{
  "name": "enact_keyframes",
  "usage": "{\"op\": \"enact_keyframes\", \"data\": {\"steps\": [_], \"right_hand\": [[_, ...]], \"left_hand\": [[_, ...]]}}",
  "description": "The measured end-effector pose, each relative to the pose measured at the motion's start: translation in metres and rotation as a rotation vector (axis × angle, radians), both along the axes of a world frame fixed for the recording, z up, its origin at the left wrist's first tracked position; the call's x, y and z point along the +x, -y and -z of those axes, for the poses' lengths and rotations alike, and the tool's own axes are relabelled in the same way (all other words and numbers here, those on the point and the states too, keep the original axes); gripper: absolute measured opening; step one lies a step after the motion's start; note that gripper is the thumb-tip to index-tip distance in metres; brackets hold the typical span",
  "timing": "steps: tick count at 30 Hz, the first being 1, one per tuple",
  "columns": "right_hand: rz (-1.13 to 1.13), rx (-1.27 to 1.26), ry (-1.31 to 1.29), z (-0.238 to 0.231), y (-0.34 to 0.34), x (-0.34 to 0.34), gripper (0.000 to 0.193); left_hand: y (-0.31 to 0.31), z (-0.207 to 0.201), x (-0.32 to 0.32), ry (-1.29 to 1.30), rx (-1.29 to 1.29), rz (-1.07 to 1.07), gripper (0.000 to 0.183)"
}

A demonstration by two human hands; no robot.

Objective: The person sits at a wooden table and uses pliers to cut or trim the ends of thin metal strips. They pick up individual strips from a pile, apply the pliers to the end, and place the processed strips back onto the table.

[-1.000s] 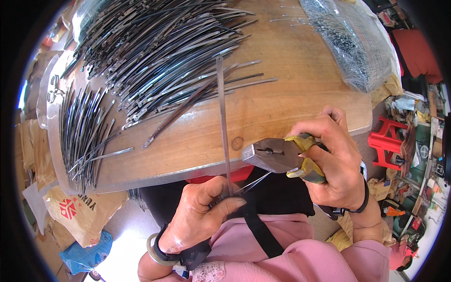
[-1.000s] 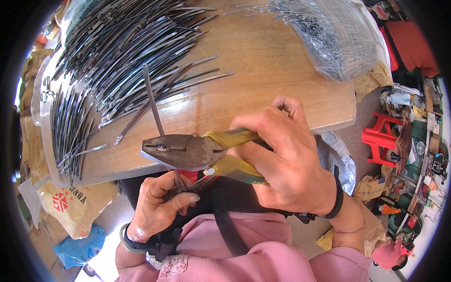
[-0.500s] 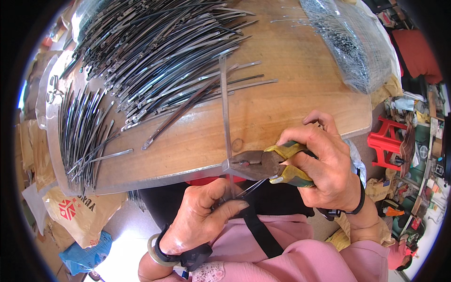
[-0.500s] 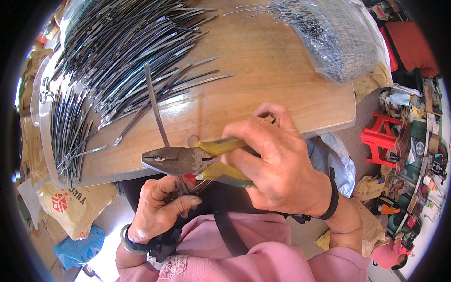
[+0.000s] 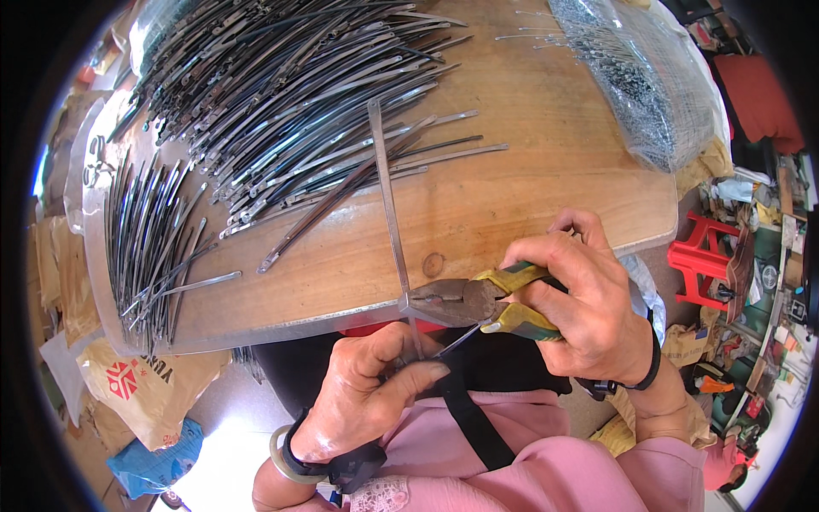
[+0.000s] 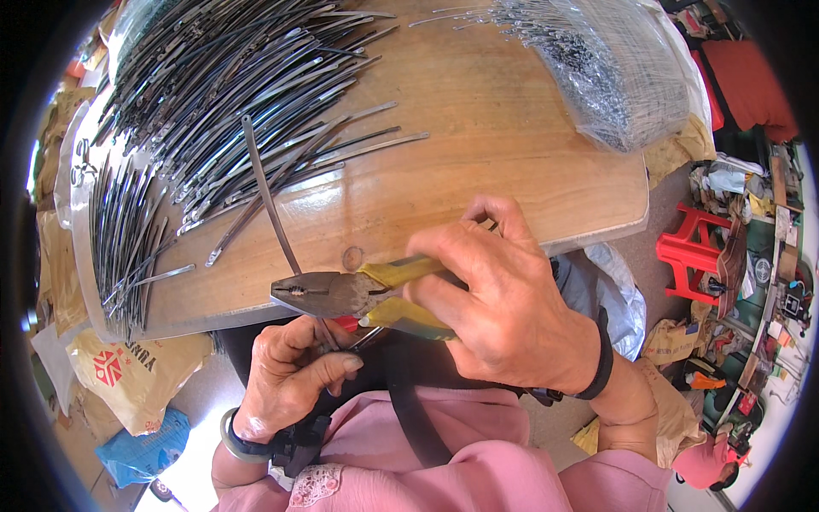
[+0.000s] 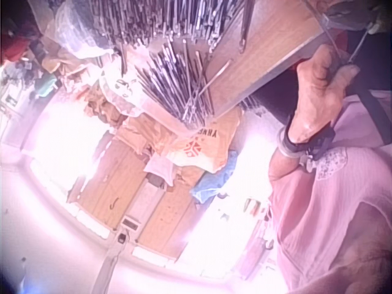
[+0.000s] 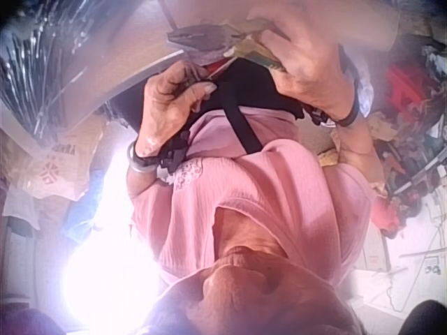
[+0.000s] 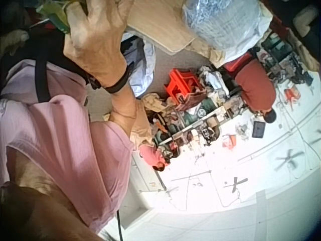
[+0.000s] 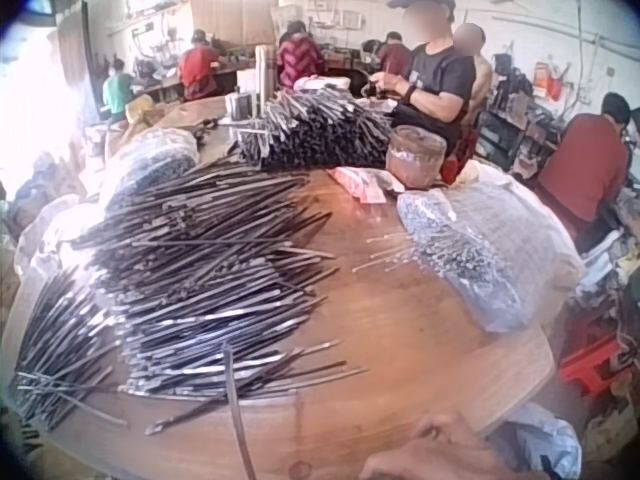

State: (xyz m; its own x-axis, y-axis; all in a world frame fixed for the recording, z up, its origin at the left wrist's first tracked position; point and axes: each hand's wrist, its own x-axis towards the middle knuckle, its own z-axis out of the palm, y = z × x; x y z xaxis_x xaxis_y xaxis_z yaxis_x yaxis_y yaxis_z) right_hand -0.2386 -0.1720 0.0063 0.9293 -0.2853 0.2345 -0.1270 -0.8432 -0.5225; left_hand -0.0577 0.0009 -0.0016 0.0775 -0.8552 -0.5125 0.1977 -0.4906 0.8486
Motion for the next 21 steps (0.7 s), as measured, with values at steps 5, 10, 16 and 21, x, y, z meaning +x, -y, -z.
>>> {"op": "enact_keyframes", "data": {"steps": [5, 10, 16, 21], "right_hand": [[0.016, 0.005, 0.022, 0.0000, -0.0012, 0.0000, 0.028], [0.012, -0.003, 0.051, -0.0006, -0.0004, 0.0006, 0.025], [0.027, -0.029, 0.040, -0.0056, -0.0005, 0.0024, 0.018], [0.039, -0.025, 0.038, -0.0066, -0.0003, 0.0027, 0.016]], "left_hand": [[-0.0012, 0.0012, -0.0008, -0.017, -0.012, -0.017, 0.008], [0.0009, -0.0018, 0.0004, -0.096, 0.067, -0.026, 0.008], [0.0003, -0.0060, 0.0034, -0.186, 0.117, -0.059, 0.013], [0.0029, -0.0052, 0.0024, -0.211, 0.112, -0.074, 0.015]]}}
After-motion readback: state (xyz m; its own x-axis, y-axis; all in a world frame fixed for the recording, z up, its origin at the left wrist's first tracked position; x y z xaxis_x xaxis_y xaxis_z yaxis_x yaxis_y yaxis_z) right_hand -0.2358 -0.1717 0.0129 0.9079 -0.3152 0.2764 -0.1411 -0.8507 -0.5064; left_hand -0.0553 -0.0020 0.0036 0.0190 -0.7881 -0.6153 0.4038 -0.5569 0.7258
